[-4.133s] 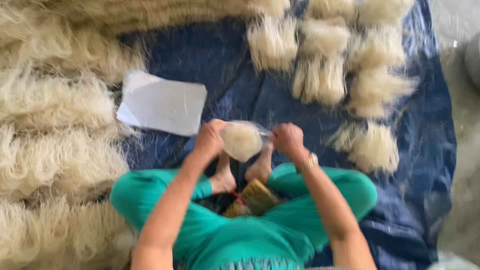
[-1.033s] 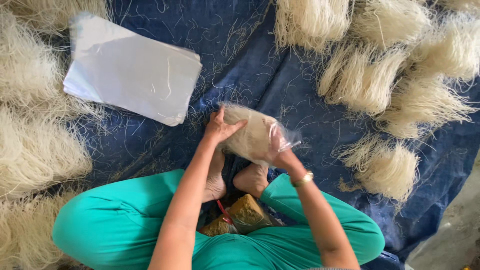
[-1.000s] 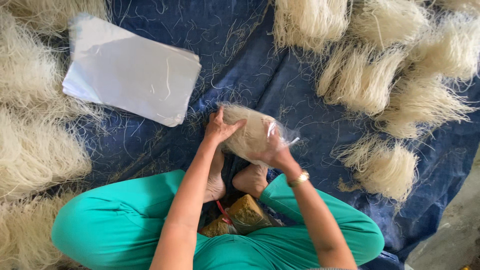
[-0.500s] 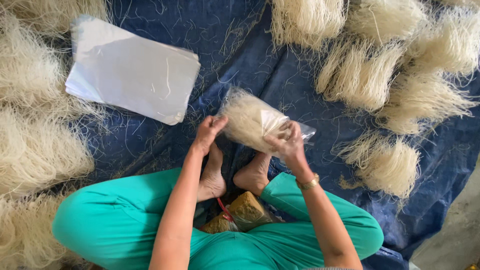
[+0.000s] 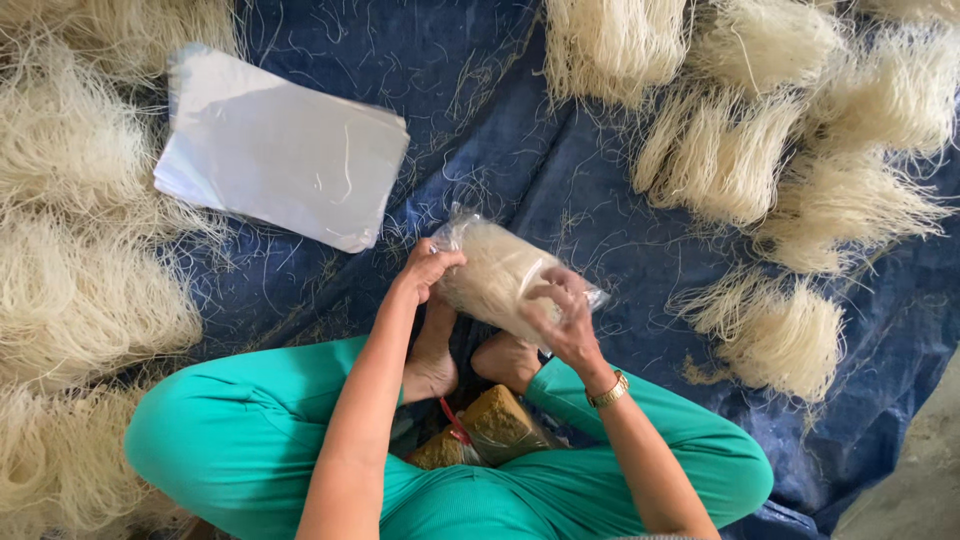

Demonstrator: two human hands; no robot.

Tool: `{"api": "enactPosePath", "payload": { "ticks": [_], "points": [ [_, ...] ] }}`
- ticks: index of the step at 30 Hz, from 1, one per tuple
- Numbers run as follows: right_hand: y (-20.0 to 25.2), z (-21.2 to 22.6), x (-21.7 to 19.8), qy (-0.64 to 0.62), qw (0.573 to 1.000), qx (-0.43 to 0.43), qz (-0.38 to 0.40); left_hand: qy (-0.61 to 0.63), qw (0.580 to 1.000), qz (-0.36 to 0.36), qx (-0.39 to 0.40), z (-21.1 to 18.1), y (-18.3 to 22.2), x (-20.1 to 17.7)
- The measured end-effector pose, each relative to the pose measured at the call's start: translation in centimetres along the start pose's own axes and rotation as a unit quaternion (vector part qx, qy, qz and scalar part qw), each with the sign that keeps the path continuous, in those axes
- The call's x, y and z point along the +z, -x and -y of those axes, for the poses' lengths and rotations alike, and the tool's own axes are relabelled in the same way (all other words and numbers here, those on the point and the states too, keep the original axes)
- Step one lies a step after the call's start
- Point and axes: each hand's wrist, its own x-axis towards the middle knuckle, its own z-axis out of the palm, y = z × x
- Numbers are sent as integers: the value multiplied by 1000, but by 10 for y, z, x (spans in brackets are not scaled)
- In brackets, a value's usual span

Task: The person gathers bundles of dried noodles from a large pile on a blue tarp, places them into plastic bags, and ties each bag shut by hand.

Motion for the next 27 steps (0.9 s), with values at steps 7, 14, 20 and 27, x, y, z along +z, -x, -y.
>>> {"api": "enactPosePath", "payload": {
  "ticks": [7,14,20,27],
  "points": [
    [-12,26,4,36,991,69,113,60,998,16,-24,-12,34,-6],
    [-7,16,27,176,959,62,214,58,996,44,-50,-28,51,-7],
    [-19,42,9,116,947,77,290,118,989,68,-65,-13,36,-10],
    [-11,-5,13,109,929,24,353,113,985,128,25,6,32,-9]
  ]
}}
